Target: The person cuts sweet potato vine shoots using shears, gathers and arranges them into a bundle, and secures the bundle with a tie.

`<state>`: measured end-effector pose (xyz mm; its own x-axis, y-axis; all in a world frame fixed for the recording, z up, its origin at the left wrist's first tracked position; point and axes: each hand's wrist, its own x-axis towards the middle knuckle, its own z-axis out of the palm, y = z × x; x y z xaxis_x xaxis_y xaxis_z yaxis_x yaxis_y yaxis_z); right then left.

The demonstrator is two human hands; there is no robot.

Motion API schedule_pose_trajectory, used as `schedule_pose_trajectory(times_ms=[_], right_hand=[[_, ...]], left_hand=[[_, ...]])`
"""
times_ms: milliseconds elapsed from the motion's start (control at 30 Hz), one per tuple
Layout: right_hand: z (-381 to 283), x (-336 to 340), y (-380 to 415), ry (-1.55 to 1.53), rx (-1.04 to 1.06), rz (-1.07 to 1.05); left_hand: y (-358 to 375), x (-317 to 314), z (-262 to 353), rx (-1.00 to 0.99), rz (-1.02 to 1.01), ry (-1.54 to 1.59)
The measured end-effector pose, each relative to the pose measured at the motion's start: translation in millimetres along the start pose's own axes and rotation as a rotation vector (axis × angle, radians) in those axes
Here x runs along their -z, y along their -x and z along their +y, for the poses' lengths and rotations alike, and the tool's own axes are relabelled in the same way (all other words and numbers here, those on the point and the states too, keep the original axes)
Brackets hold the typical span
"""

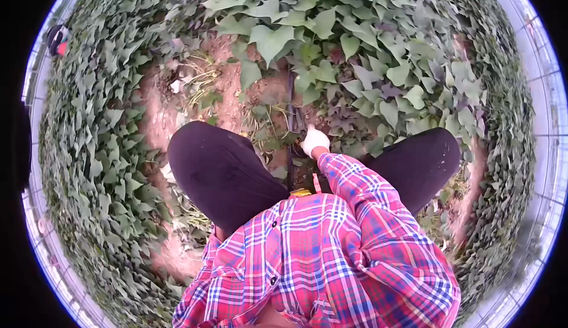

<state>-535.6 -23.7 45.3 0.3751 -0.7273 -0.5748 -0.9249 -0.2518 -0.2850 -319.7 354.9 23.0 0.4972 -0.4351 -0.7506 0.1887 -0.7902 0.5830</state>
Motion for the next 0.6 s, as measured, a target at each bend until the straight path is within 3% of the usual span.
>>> schedule_pose_trajectory(times_ms=[233,400,500,600], right_hand=[[13,-6,-5,-0.204,0.103,-0.05],[15,30,5,-0.479,0.147,-0.064],[24,78,-7,-0.493,0.318,-0.028],[53,156,-11,-0.316,0.371,-0.03]], left_hand=[[1,47,31,-0.018,0.169,0.144],[3,55,67,-0.095,0.223,0.228],[8,52,82,-0.136,0.238,0.27],[15,46,92,-0.17,0.245,0.319]])
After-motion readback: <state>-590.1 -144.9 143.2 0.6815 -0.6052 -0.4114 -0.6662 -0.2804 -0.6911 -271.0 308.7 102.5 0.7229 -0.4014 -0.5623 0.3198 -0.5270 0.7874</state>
